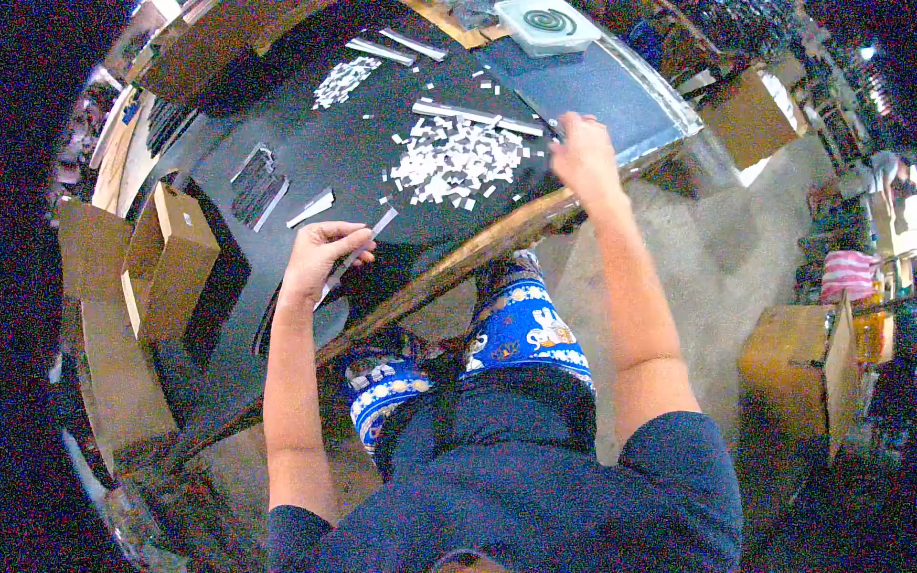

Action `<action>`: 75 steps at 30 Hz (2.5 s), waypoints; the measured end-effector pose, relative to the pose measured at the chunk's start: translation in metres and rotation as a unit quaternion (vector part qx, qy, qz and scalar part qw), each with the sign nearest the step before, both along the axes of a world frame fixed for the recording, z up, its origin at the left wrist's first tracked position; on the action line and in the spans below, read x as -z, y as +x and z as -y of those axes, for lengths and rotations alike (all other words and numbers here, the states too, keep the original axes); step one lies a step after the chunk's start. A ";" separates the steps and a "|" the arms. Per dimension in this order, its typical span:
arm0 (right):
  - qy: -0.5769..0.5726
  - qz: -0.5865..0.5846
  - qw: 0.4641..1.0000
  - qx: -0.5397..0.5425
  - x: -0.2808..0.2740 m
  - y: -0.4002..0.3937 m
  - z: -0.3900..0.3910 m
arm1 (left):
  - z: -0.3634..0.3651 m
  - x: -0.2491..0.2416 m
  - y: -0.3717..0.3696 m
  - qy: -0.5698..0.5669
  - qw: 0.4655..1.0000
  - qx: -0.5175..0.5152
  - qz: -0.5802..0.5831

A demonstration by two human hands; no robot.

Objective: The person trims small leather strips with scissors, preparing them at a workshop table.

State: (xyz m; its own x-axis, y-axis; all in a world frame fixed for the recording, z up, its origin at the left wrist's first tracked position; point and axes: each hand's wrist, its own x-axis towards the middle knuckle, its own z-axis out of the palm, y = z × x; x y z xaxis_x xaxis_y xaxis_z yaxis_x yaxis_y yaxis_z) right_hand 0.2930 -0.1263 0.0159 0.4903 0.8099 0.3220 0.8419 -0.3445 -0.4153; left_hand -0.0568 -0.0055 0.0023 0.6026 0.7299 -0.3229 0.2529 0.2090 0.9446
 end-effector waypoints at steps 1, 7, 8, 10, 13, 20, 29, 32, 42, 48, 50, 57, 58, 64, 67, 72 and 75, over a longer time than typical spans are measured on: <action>-0.027 0.080 0.996 0.004 0.010 0.019 0.003 | -0.001 -0.001 0.001 0.000 1.000 0.000 0.002; -0.118 -0.014 0.993 -0.018 0.013 0.053 0.002 | -0.007 -0.002 0.016 -0.039 0.999 0.015 0.019; -0.168 -0.012 0.986 -0.021 0.005 0.055 0.001 | -0.007 -0.003 0.019 -0.048 0.998 0.023 0.020; -0.191 -0.024 0.981 -0.007 0.004 0.056 0.004 | -0.009 -0.003 0.024 -0.059 0.997 0.035 0.020; -0.125 0.045 0.990 -0.053 0.015 0.062 0.021 | -0.009 -0.006 0.027 -0.088 0.995 0.025 0.027; 0.026 -0.397 0.916 -0.038 0.001 0.018 0.073 | -0.008 -0.007 0.027 -0.118 0.991 0.022 0.061; -0.073 -0.605 0.783 -0.124 -0.005 -0.106 0.084 | -0.001 -0.009 0.034 -0.101 0.992 0.035 0.066; -0.085 -0.611 0.773 -0.149 0.001 -0.116 0.078 | 0.001 -0.008 0.036 -0.100 0.991 0.043 0.076; -0.053 -0.627 0.762 -0.153 0.002 -0.126 0.060 | 0.004 -0.010 0.038 -0.099 0.992 0.048 0.062; -0.072 -0.584 0.792 -0.165 0.006 -0.125 0.056 | 0.004 -0.007 0.039 -0.106 0.991 0.045 0.060; -0.072 -0.584 0.791 -0.166 0.008 -0.124 0.056 | 0.004 -0.007 0.039 -0.106 0.991 0.045 0.062; -0.045 -0.620 0.767 -0.159 0.007 -0.126 0.054 | 0.004 -0.007 0.037 -0.108 0.990 0.051 0.069; -0.045 -0.621 0.766 -0.159 0.007 -0.125 0.053 | 0.005 -0.008 0.037 -0.109 0.990 0.054 0.070; -0.063 -0.620 0.765 -0.162 0.007 -0.122 0.053 | 0.004 -0.011 0.038 -0.103 0.991 0.054 0.059; -0.059 -0.631 0.755 -0.166 0.008 -0.122 0.052 | 0.004 -0.011 0.038 -0.098 0.992 0.054 0.059; -0.046 -0.641 0.749 -0.159 0.008 -0.122 0.053 | 0.000 -0.008 0.040 -0.118 0.990 0.050 0.064; -0.036 -0.645 0.747 -0.157 0.008 -0.123 0.053 | -0.001 -0.007 0.040 -0.130 0.988 0.047 0.069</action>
State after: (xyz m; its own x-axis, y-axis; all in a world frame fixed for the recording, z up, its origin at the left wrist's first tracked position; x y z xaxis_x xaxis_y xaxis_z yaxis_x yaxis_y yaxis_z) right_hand 0.1700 -0.1798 0.0079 0.1380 0.9423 -0.3049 -0.1981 -0.2753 -0.9407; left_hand -0.0164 -0.0047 0.0095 0.7157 0.5715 -0.4015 0.1547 0.4309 0.8891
